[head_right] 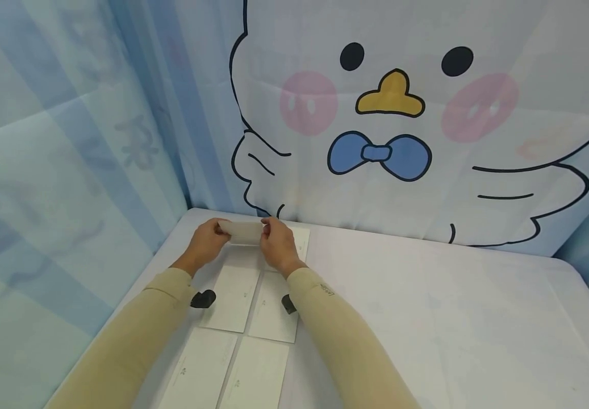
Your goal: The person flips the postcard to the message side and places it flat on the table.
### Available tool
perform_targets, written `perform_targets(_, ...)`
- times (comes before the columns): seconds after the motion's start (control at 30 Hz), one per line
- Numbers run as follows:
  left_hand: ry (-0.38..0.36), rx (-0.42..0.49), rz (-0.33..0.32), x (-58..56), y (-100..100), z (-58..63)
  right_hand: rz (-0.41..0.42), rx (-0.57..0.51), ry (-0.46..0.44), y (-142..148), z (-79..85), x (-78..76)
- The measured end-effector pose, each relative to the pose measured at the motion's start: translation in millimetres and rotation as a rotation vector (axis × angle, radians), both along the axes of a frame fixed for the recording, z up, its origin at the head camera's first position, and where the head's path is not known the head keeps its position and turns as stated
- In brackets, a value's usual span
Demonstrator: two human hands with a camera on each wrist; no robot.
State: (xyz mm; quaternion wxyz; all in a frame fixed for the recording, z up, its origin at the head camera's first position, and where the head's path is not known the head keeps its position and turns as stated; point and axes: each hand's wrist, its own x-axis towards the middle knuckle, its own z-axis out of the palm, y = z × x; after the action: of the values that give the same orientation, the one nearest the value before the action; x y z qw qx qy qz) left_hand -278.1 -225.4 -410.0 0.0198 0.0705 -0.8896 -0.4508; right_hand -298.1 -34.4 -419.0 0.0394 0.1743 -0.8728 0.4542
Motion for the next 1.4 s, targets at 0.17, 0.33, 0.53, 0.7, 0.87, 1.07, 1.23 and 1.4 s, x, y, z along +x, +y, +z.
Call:
perform_targets(0.17,0.043,0.067,0.032,-0.5,0,3.7,-0.049,-0.119,0.017,-2,-0.6,-0.8)
perform_targets(0.33,0.144,0.151,0.101,-0.3,0,0.7,-0.086,-0.127,0.085,-1,0.8,0.2)
perform_targets(0.53,0.204,0.123,0.105,0.8,3,-4.1,-0.107,-0.008,0.177,0,-2.8,-0.4)
perform_targets(0.7,0.146,0.096,0.075,2.4,2,-6.0,-0.095,0.012,0.125,0,-5.2,-0.6)
perform_targets(0.87,0.113,0.042,0.042,2.8,0,-10.7,-0.045,0.029,0.012,0,-11.3,-1.4)
perform_targets(1.07,0.059,-0.018,-0.005,1.6,-3,-17.2,-0.015,0.056,-0.096,-2,-18.3,-1.0)
perform_targets(1.23,0.008,-0.032,-0.023,3.0,-5,-21.4,-0.009,0.074,-0.128,-2,-19.1,-1.2)
perform_targets(1.4,-0.013,-0.039,-0.023,4.5,-5,-22.8,0.001,0.107,-0.165,-2,-20.2,-3.2)
